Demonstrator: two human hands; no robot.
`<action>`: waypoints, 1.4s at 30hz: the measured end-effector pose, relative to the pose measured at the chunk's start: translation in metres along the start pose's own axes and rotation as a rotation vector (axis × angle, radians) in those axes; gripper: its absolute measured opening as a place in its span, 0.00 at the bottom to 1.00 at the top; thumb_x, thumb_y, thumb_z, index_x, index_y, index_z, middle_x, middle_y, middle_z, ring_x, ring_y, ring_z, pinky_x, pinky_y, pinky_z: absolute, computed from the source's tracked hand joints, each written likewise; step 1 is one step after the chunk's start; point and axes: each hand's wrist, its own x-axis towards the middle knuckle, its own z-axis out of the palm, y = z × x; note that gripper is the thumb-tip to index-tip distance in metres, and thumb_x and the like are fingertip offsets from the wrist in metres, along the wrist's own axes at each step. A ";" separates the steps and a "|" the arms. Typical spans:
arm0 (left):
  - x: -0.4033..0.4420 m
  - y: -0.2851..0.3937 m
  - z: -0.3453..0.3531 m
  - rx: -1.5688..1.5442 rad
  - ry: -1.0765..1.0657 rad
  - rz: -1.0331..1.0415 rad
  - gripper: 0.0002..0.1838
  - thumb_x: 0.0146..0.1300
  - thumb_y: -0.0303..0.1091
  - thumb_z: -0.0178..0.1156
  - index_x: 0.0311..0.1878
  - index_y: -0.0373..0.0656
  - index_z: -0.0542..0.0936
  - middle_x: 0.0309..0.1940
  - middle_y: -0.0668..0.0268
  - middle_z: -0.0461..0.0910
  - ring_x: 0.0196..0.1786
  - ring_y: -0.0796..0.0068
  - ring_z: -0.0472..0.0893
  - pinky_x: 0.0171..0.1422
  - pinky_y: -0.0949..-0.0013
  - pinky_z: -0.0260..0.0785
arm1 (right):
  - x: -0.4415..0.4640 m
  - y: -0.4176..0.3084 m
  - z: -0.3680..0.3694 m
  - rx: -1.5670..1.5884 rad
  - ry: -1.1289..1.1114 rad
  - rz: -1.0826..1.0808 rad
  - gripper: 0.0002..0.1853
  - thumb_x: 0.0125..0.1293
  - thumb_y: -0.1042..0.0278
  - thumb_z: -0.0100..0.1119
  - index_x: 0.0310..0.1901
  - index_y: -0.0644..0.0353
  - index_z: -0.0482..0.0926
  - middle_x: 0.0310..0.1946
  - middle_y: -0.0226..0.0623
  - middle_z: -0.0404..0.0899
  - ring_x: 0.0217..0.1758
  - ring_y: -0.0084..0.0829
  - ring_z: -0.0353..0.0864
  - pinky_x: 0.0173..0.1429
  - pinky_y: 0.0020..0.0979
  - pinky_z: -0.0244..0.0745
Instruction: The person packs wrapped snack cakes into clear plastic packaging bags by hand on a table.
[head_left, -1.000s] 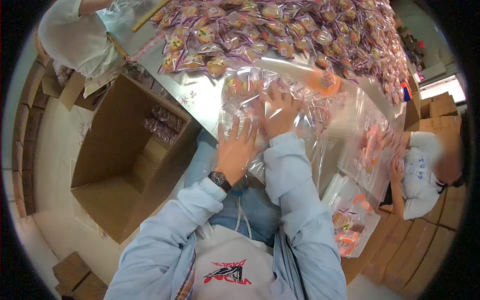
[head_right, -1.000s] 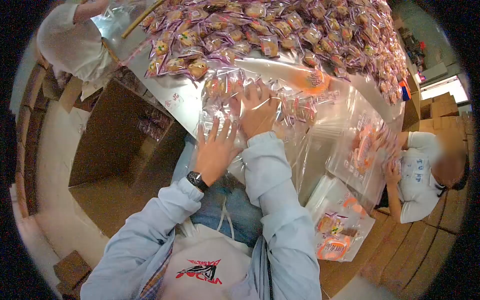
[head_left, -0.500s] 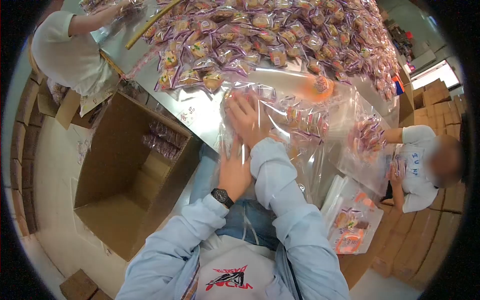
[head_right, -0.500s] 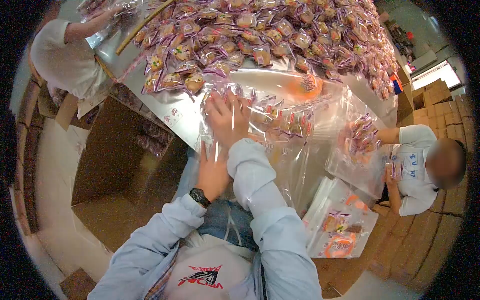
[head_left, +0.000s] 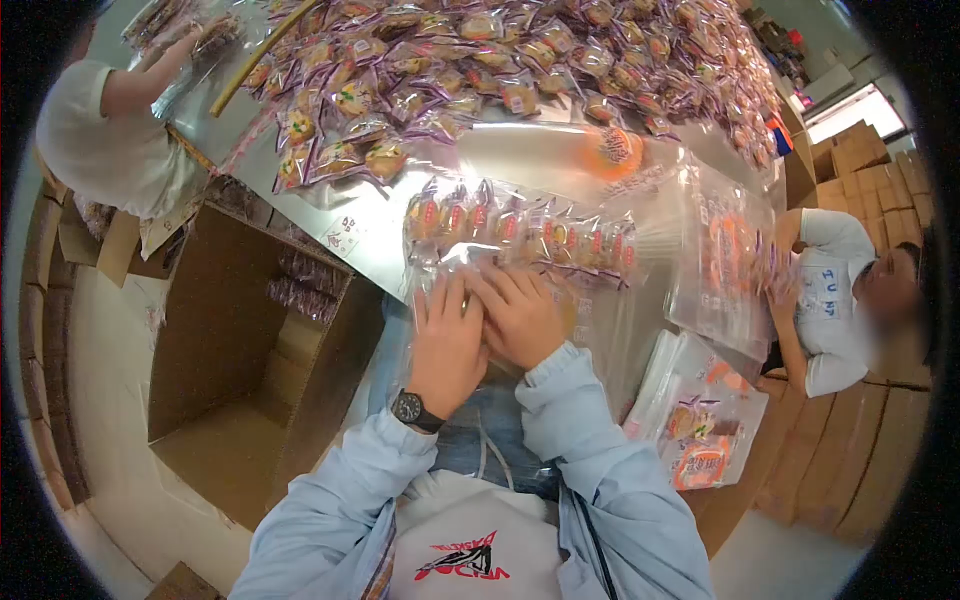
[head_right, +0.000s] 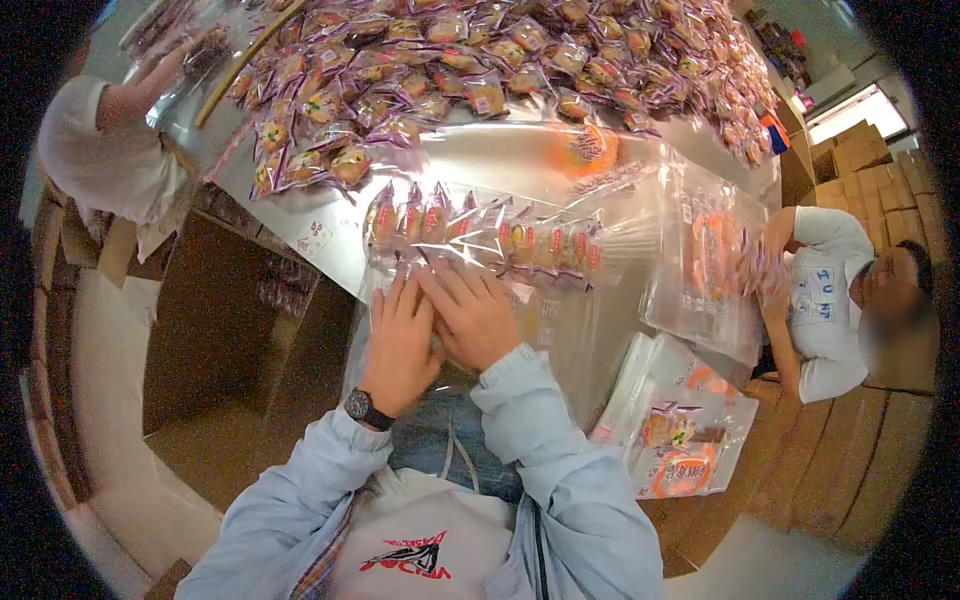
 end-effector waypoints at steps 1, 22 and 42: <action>0.005 0.002 -0.001 0.016 0.024 0.006 0.41 0.55 0.31 0.70 0.73 0.31 0.69 0.75 0.42 0.65 0.78 0.38 0.63 0.82 0.36 0.53 | 0.009 0.000 -0.002 -0.005 -0.051 0.009 0.26 0.61 0.68 0.65 0.62 0.59 0.80 0.61 0.41 0.81 0.63 0.44 0.78 0.66 0.46 0.72; 0.120 -0.143 -0.145 0.123 0.727 0.102 0.36 0.51 0.53 0.83 0.60 0.44 0.85 0.54 0.57 0.86 0.52 0.60 0.83 0.54 0.55 0.74 | -0.051 -0.044 -0.068 0.061 -0.315 0.246 0.34 0.64 0.52 0.72 0.70 0.52 0.76 0.70 0.50 0.73 0.73 0.54 0.70 0.76 0.64 0.60; 0.181 -0.152 -0.084 0.147 0.476 0.063 0.48 0.48 0.46 0.82 0.75 0.52 0.75 0.73 0.42 0.69 0.69 0.37 0.73 0.72 0.42 0.69 | -0.075 -0.023 -0.052 -0.104 -0.426 0.515 0.51 0.66 0.43 0.68 0.84 0.56 0.54 0.84 0.61 0.45 0.87 0.66 0.42 0.77 0.80 0.42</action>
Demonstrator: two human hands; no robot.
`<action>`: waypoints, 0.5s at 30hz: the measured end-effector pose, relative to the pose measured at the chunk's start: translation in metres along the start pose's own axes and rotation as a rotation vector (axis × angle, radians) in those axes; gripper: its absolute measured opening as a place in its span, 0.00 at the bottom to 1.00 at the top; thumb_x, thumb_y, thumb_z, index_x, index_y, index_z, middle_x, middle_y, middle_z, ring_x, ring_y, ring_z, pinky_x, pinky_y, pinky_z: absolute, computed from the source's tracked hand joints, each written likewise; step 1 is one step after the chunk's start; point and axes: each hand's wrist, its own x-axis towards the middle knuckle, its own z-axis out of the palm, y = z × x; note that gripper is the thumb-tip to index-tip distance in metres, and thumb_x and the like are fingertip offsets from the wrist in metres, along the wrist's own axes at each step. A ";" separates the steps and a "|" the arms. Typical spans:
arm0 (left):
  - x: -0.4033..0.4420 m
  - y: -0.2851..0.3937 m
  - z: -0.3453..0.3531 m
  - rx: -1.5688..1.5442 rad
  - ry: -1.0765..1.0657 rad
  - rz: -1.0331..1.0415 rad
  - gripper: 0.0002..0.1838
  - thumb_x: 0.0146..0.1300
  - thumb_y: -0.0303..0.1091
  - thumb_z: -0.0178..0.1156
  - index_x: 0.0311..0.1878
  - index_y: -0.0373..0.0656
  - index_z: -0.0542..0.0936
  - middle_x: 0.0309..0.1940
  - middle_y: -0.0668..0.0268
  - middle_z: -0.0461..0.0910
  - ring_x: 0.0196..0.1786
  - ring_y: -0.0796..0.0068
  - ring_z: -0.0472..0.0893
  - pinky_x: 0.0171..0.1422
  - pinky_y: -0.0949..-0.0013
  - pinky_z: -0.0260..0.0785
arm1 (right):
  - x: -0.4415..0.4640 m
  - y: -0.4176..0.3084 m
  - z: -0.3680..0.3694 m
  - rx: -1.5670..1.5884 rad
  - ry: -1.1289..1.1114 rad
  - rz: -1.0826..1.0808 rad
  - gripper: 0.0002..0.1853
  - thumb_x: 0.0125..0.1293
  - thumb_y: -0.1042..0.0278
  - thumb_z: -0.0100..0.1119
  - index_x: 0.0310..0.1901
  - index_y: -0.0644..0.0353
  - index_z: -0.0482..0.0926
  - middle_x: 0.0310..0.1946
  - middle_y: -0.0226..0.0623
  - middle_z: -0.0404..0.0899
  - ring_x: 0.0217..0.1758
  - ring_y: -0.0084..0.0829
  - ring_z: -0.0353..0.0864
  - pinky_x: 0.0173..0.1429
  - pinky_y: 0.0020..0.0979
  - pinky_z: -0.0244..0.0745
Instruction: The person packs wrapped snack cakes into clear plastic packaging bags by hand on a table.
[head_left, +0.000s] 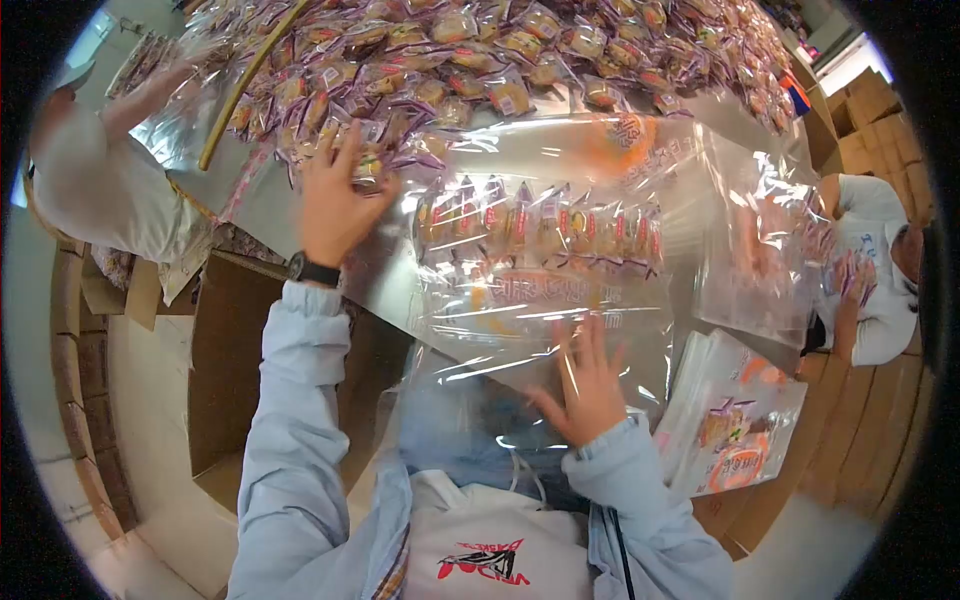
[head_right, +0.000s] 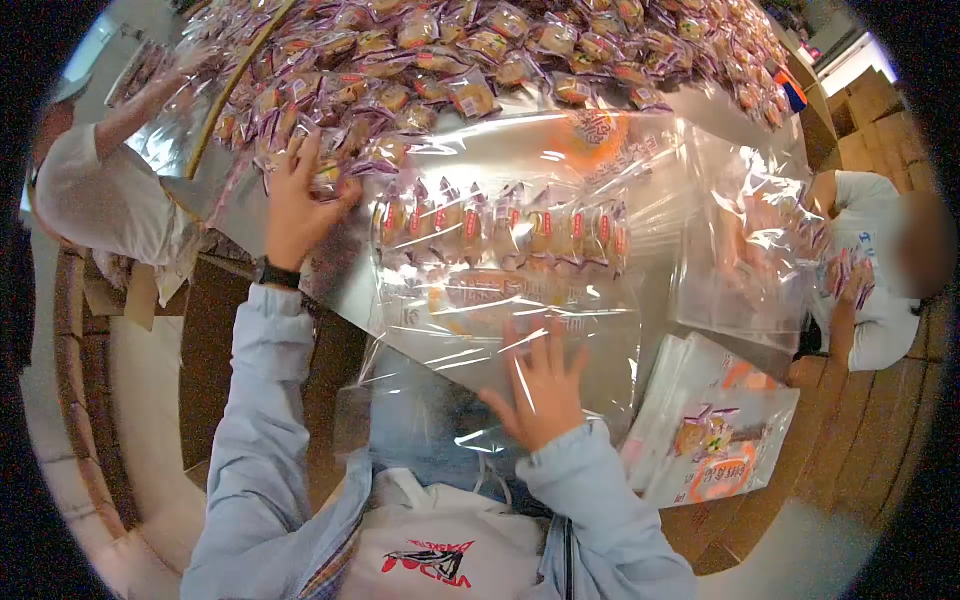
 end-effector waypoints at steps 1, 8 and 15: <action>-0.001 0.002 0.003 0.024 -0.042 -0.018 0.50 0.47 0.47 0.82 0.76 0.53 0.73 0.74 0.42 0.67 0.70 0.35 0.71 0.72 0.41 0.68 | 0.011 0.001 0.002 -0.024 0.026 0.023 0.51 0.67 0.44 0.67 0.84 0.55 0.53 0.84 0.61 0.45 0.87 0.66 0.42 0.77 0.80 0.42; 0.011 -0.004 0.028 0.068 -0.041 0.012 0.46 0.45 0.38 0.82 0.72 0.54 0.77 0.67 0.49 0.72 0.66 0.40 0.71 0.70 0.45 0.67 | 0.092 0.026 0.000 0.006 0.366 0.078 0.48 0.66 0.48 0.65 0.84 0.44 0.54 0.86 0.55 0.42 0.89 0.60 0.39 0.78 0.80 0.41; 0.007 0.000 0.018 -0.078 0.232 0.104 0.34 0.49 0.32 0.79 0.64 0.47 0.84 0.54 0.51 0.78 0.53 0.50 0.80 0.59 0.55 0.74 | 0.103 0.033 -0.010 -0.015 0.363 0.034 0.50 0.65 0.59 0.68 0.84 0.55 0.51 0.84 0.62 0.46 0.86 0.63 0.45 0.83 0.66 0.48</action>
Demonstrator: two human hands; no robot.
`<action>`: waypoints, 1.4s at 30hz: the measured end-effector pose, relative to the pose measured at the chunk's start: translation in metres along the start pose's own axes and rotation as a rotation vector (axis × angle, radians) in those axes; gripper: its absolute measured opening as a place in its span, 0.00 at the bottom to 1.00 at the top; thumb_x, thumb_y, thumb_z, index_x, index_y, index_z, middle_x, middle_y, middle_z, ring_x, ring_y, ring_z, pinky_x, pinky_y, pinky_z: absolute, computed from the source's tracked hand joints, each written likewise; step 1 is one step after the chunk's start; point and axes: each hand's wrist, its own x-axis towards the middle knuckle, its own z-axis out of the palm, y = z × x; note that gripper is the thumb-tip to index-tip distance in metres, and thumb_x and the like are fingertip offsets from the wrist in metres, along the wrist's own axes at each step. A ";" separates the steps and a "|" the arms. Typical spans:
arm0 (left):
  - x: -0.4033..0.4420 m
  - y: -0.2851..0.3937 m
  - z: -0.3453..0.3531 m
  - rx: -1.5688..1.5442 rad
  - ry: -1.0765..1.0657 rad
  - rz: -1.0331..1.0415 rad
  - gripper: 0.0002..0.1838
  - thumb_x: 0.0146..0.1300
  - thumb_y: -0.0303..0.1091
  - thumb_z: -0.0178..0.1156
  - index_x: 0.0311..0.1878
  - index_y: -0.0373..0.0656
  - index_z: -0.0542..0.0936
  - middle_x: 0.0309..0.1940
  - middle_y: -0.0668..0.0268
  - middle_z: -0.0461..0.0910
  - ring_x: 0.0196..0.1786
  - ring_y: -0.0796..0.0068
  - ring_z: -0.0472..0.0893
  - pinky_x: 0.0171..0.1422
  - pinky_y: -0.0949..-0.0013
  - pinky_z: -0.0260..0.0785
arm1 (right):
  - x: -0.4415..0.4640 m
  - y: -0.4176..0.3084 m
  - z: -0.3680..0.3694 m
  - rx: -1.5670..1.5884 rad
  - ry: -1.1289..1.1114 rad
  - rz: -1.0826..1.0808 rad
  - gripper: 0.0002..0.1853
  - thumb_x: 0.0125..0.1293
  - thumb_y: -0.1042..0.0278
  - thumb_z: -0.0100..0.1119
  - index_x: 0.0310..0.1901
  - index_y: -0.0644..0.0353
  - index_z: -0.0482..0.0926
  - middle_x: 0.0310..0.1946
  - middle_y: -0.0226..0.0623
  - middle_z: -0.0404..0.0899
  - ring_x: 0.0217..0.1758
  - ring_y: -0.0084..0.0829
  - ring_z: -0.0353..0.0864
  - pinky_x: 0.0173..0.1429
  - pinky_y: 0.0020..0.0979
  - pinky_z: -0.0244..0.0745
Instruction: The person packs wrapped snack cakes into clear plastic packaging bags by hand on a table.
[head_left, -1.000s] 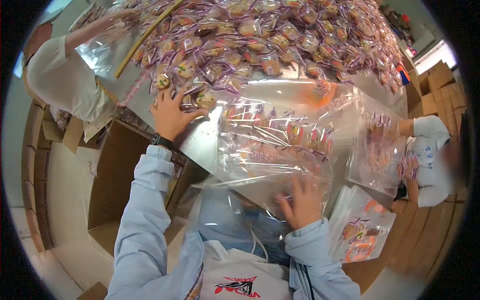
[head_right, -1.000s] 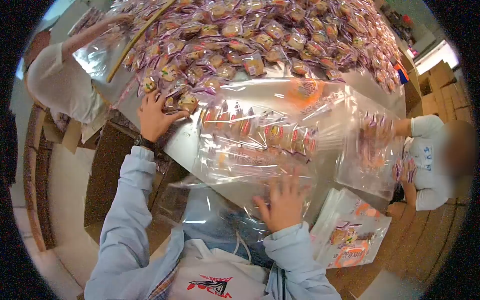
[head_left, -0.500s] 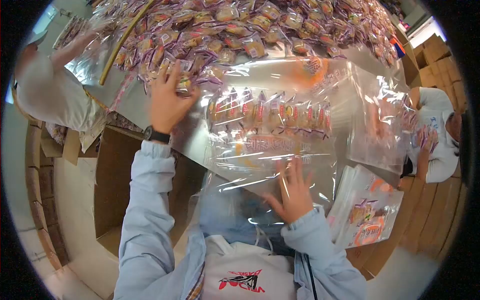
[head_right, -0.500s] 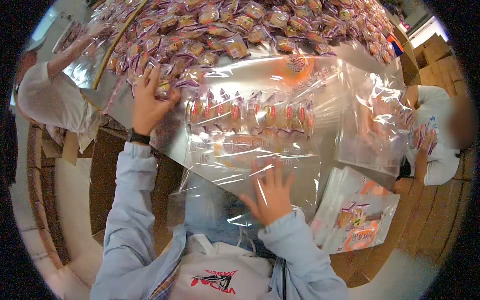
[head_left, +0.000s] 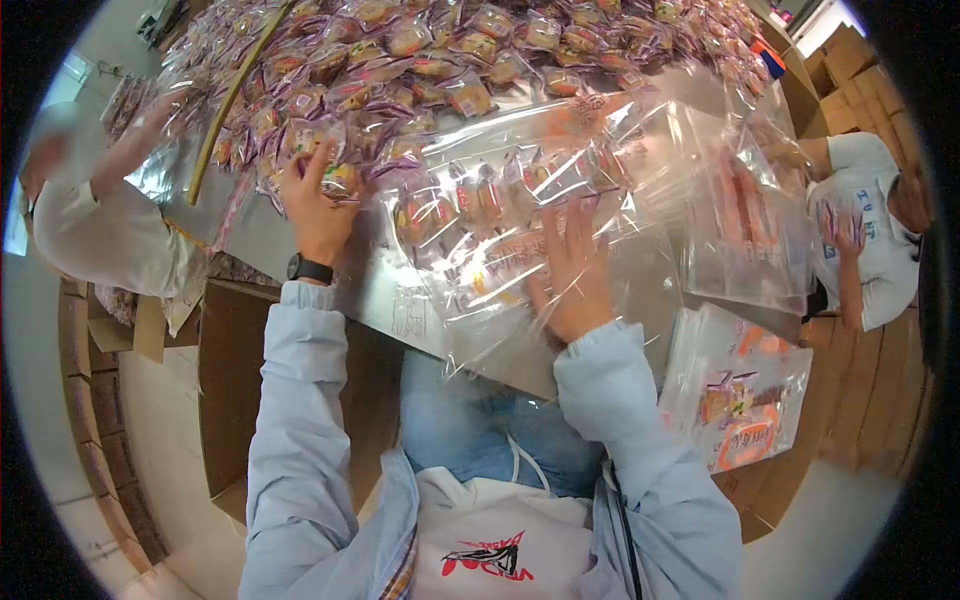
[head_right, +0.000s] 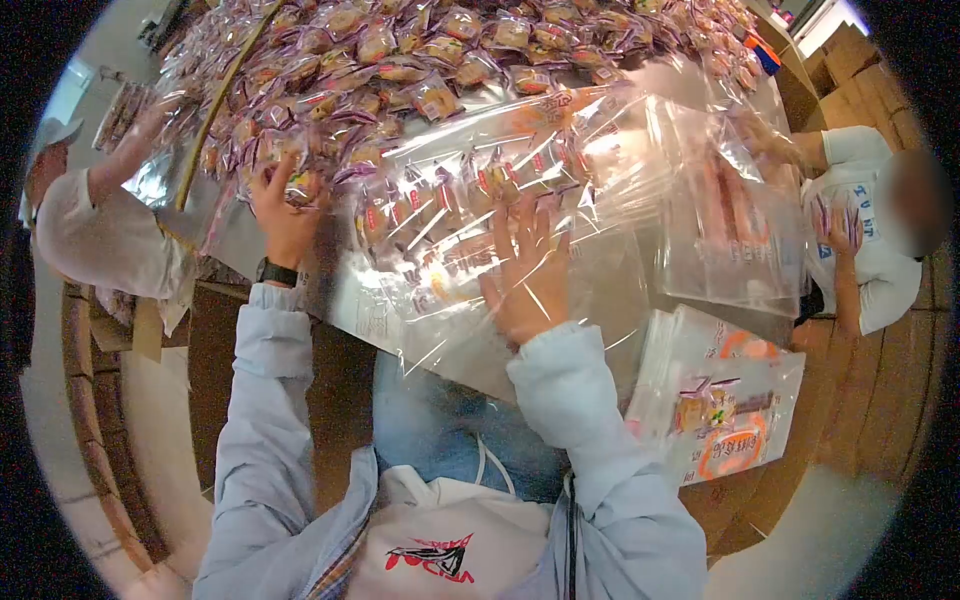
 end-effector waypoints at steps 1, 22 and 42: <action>0.003 0.001 -0.009 -0.039 0.014 -0.002 0.35 0.49 0.32 0.80 0.65 0.48 0.84 0.54 0.51 0.78 0.54 0.51 0.80 0.60 0.55 0.74 | -0.014 0.002 0.001 0.087 0.016 -0.022 0.45 0.67 0.59 0.68 0.82 0.58 0.57 0.83 0.62 0.46 0.85 0.65 0.48 0.84 0.65 0.46; -0.169 0.298 -0.097 -0.898 -0.641 -0.003 0.64 0.38 0.46 0.88 0.81 0.44 0.63 0.84 0.40 0.39 0.83 0.29 0.47 0.82 0.40 0.52 | -0.169 -0.008 -0.078 1.750 -0.108 0.265 0.77 0.48 0.71 0.87 0.86 0.48 0.31 0.76 0.40 0.62 0.76 0.37 0.68 0.78 0.41 0.66; -0.112 0.225 -0.120 -0.133 -0.370 0.188 0.12 0.57 0.23 0.74 0.45 0.42 0.89 0.40 0.64 0.89 0.44 0.64 0.86 0.49 0.64 0.76 | -0.134 -0.020 -0.103 0.602 -0.716 -0.181 0.51 0.56 0.57 0.73 0.80 0.57 0.59 0.52 0.53 0.83 0.62 0.48 0.79 0.63 0.41 0.77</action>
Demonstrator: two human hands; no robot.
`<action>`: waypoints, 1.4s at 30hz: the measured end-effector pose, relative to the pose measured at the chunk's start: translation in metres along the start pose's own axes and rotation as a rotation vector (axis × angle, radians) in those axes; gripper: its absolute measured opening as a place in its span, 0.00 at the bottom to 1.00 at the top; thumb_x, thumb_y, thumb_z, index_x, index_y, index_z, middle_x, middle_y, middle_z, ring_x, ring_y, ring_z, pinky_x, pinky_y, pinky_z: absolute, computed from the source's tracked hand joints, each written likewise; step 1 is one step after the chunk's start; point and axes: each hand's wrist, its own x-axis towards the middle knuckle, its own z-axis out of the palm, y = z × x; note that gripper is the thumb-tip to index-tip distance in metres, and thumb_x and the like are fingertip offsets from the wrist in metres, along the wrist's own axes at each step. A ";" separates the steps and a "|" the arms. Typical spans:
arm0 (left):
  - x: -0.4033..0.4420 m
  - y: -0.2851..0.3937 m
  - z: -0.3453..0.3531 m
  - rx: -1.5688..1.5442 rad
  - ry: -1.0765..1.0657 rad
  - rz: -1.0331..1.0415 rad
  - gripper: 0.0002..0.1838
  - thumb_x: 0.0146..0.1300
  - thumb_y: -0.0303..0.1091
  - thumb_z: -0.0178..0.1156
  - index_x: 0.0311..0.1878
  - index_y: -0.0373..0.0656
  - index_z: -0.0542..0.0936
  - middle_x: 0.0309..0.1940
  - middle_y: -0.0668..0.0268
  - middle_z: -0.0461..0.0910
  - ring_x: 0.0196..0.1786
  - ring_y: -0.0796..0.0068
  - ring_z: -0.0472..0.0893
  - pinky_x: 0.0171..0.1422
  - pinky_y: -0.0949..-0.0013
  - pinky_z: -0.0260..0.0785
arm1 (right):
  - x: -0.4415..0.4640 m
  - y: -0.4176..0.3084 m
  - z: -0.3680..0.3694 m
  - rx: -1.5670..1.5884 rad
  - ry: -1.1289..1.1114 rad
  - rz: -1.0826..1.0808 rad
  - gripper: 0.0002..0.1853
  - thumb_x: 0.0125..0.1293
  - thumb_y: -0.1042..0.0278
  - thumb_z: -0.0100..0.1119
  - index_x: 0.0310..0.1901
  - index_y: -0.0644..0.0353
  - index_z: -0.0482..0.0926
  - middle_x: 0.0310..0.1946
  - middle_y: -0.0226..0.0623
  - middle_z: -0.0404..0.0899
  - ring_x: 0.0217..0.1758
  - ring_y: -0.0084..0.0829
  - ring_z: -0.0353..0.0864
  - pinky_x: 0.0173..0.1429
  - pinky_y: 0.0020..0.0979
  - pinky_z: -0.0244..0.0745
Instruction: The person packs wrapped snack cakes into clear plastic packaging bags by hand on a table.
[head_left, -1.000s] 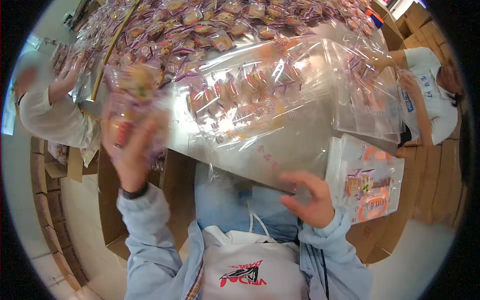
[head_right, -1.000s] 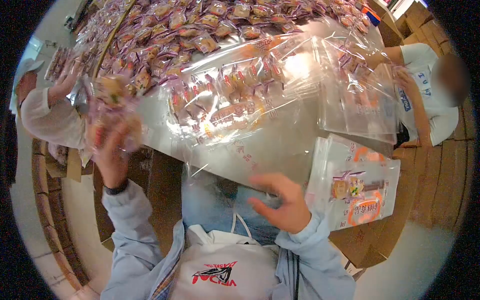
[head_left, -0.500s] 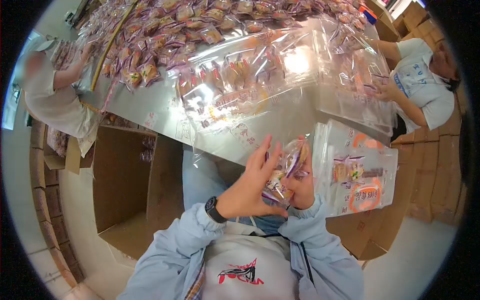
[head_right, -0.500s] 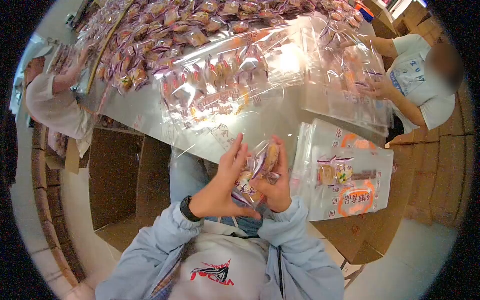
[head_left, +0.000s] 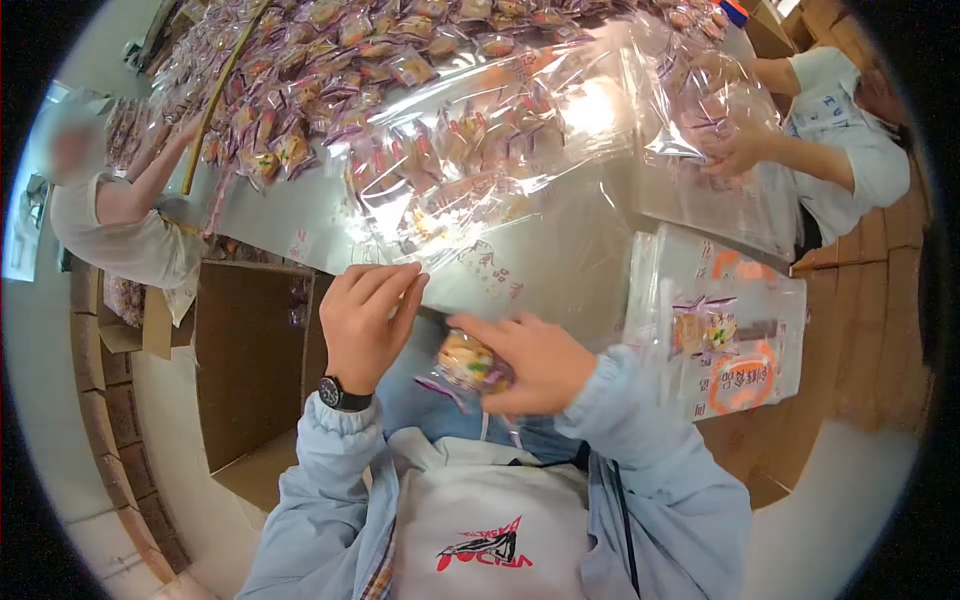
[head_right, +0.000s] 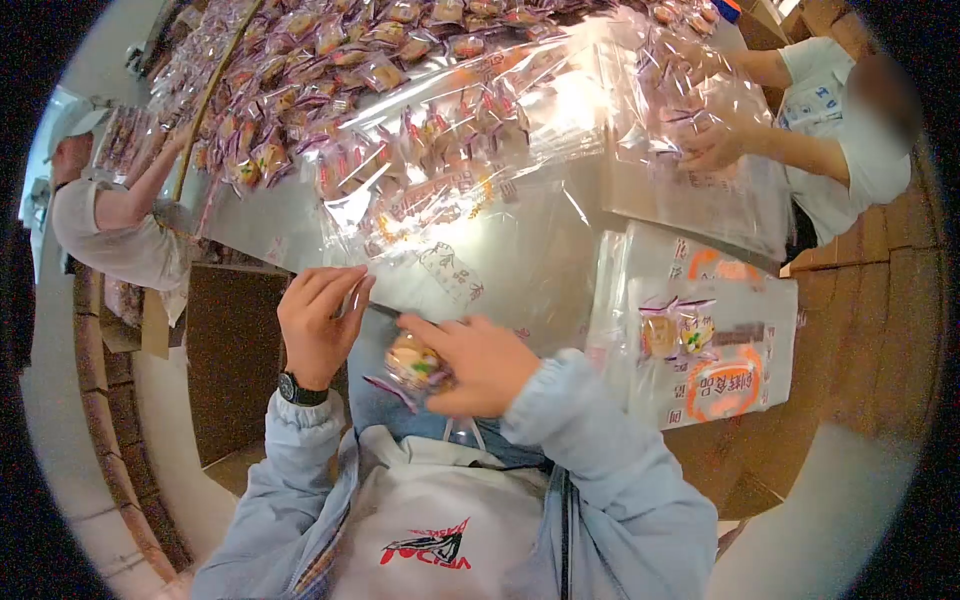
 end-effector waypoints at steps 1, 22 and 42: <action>0.003 0.004 0.000 -0.044 0.048 -0.029 0.11 0.57 0.23 0.75 0.44 0.42 0.89 0.40 0.65 0.88 0.43 0.64 0.85 0.47 0.64 0.76 | 0.010 -0.003 -0.001 -0.031 -0.017 -0.009 0.50 0.58 0.56 0.72 0.80 0.59 0.59 0.51 0.55 0.84 0.61 0.49 0.80 0.63 0.41 0.77; -0.037 0.020 0.006 -0.157 0.166 -0.327 0.23 0.57 0.19 0.73 0.57 0.40 0.86 0.50 0.60 0.84 0.44 0.62 0.84 0.51 0.65 0.78 | 0.109 0.042 0.000 -0.566 0.910 0.113 0.41 0.57 0.54 0.75 0.71 0.59 0.71 0.61 0.44 0.79 0.62 0.49 0.77 0.67 0.50 0.68; -0.080 0.002 0.021 -0.374 0.330 -0.418 0.14 0.54 0.11 0.67 0.41 0.39 0.87 0.32 0.65 0.76 0.29 0.75 0.75 0.33 0.73 0.70 | 0.166 0.039 0.049 1.185 0.751 0.061 0.31 0.68 0.67 0.73 0.70 0.60 0.73 0.65 0.41 0.76 0.64 0.31 0.79 0.68 0.33 0.75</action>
